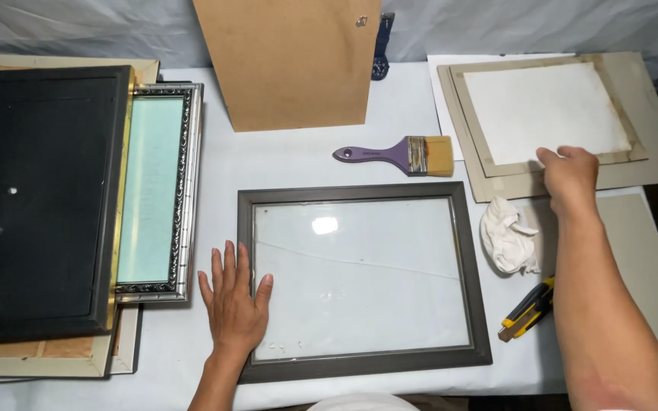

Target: Cleaning a picture frame glass and then assembling the artwork and backing into the frame.

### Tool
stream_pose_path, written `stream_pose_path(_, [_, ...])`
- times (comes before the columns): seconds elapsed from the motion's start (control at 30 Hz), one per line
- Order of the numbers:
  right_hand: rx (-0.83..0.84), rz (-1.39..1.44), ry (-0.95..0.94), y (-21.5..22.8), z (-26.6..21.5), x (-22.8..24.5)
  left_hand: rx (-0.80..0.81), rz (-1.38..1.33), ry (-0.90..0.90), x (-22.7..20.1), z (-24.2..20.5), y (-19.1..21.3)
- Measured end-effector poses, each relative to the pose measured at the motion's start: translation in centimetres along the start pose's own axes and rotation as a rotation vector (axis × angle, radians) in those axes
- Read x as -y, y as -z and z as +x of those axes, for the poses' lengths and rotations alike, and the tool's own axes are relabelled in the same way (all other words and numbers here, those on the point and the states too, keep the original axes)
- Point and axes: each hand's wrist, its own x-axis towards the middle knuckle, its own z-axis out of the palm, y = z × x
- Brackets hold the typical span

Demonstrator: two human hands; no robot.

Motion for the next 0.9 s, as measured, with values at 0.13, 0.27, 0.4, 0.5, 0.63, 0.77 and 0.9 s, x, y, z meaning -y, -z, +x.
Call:
stream_pose_path(0.13, [-0.035,0.763,-0.265,-1.2,9.4,-5.4,0.009,0.023,0.011,0.0,0.0,0.0])
stream_pose_path(0.27, [-0.043,0.924,-0.363,-0.8,9.0,-4.9,-0.011,-0.003,-0.002,-0.2,0.1,0.0])
stream_pose_path(0.4, [-0.053,1.318,-0.526,-1.0,8.1,-4.2,-0.003,0.003,0.005,-0.1,0.0,-0.1])
stream_pose_path(0.5, [-0.056,1.178,-0.515,-1.7,9.0,-5.2,-0.025,-0.01,-0.008,-0.3,-0.1,0.0])
stream_pose_path(0.63, [-0.172,1.065,-0.506,-1.5,9.6,-4.1,-0.033,-0.011,-0.016,-0.2,0.0,0.0])
stream_pose_path(0.77, [-0.14,1.272,-0.637,-2.0,10.6,-3.5,-0.033,-0.014,-0.006,-0.1,0.0,-0.1])
stream_pose_path(0.9, [-0.134,1.016,-0.572,-4.2,10.9,-3.4,-0.027,-0.011,-0.004,0.0,0.0,0.0])
